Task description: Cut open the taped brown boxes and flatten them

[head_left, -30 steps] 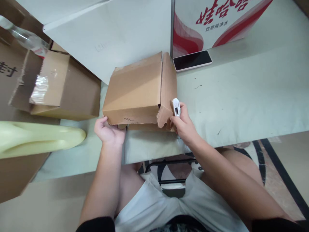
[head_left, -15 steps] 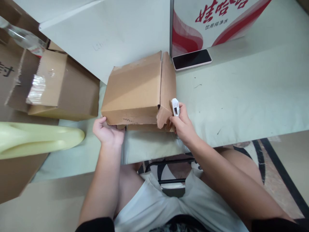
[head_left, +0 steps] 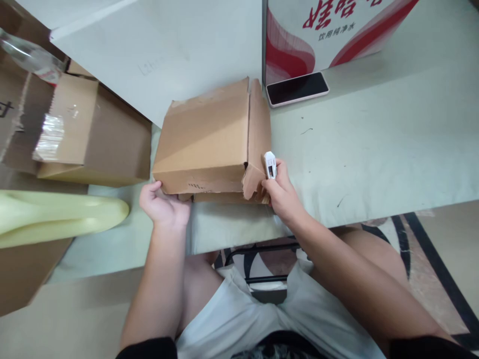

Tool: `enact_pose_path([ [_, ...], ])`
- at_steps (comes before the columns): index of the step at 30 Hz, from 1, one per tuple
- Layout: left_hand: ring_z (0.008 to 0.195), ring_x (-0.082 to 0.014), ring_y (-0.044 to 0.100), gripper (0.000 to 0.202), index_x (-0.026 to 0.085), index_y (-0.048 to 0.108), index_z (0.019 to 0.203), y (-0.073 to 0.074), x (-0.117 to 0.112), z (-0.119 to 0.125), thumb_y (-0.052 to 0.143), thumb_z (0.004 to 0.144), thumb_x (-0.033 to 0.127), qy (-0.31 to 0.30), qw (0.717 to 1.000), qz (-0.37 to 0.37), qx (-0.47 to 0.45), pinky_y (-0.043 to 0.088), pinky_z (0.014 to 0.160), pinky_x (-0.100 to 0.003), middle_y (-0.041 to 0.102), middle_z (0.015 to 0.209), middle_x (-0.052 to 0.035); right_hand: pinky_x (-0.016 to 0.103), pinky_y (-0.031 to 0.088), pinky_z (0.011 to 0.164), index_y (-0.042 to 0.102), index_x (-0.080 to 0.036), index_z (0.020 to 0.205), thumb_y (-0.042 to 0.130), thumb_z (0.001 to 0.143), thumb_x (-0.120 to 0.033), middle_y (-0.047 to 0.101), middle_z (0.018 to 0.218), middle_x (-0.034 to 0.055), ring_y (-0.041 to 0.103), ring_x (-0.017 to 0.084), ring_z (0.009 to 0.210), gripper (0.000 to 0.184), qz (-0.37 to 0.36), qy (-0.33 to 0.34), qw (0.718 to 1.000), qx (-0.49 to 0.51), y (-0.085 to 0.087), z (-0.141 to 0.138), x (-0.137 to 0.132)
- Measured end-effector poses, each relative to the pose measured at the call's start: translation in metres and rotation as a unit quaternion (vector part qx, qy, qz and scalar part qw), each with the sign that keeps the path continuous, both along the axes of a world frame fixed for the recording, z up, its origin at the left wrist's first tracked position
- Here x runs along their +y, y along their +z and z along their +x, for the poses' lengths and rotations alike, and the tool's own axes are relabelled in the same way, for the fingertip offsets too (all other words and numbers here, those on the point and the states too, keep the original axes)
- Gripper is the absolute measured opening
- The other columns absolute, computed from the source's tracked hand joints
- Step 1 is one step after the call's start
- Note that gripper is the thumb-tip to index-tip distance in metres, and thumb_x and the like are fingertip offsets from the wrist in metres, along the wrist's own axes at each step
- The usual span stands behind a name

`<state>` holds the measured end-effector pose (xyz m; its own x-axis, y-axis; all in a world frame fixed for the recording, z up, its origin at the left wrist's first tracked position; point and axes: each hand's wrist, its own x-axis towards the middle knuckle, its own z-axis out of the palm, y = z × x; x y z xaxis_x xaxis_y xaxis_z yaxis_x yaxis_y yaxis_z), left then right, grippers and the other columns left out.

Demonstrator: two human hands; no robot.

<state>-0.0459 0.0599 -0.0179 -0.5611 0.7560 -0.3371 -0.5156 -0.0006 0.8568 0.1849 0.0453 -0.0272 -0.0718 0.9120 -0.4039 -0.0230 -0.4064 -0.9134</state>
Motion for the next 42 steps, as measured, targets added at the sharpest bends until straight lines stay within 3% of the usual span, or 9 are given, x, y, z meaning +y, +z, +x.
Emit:
enact_pose_path([
  [7,0.076,-0.0207,0.057,0.033,0.023,0.067,0.089,-0.001,-0.002,-0.004,0.056,0.059,0.033,-0.022,1.0,-0.005,0.009,0.044,0.06,-0.028,0.065,0.083,-0.0051,0.035,0.041,0.064,0.036,-0.028,0.11,0.046,0.072,-0.033,0.059,0.068,-0.0061,0.058,0.019,0.062,0.04,-0.007,-0.003,1.0,0.015,-0.002,0.0,0.0],
  [21,0.065,-0.0148,0.049,0.042,0.02,0.067,0.095,0.001,-0.003,-0.003,0.057,0.057,0.034,-0.004,0.999,-0.012,0.035,0.038,0.057,-0.026,0.057,0.077,0.0003,0.032,0.041,0.06,0.038,-0.028,0.108,0.046,0.077,-0.034,0.052,0.069,-0.0066,0.055,0.017,0.061,0.032,0.006,-0.02,0.999,0.036,-0.016,-0.005,0.001],
  [31,0.062,-0.0166,0.052,0.039,0.019,0.067,0.092,0.002,0.0,0.0,0.054,0.057,0.032,0.012,1.0,-0.009,0.004,0.037,0.053,-0.026,0.058,0.069,-0.0023,0.03,0.041,0.054,0.034,-0.028,0.097,0.045,0.069,-0.035,0.045,0.065,-0.0085,0.051,0.015,0.055,0.031,-0.007,-0.019,0.999,0.026,-0.005,-0.005,0.005],
  [35,0.064,-0.0183,0.053,0.029,0.022,0.064,0.083,0.001,-0.001,-0.005,0.058,0.056,0.029,0.003,1.0,-0.011,-0.008,0.035,0.051,-0.028,0.056,0.068,-0.0031,0.029,0.039,0.053,0.035,-0.028,0.099,0.046,0.068,-0.034,0.039,0.06,-0.0108,0.049,0.014,0.051,0.033,-0.027,-0.011,0.999,0.036,-0.006,-0.003,0.005],
  [42,0.067,-0.02,0.057,0.022,0.023,0.06,0.076,-0.003,-0.003,-0.005,0.061,0.055,0.031,-0.016,1.0,0.005,-0.009,0.037,0.051,-0.029,0.062,0.073,-0.0033,0.026,0.033,0.051,0.036,-0.029,0.101,0.051,0.072,-0.036,0.049,0.065,-0.0091,0.049,0.013,0.056,0.034,-0.02,-0.014,0.999,0.025,-0.002,0.004,0.001],
])
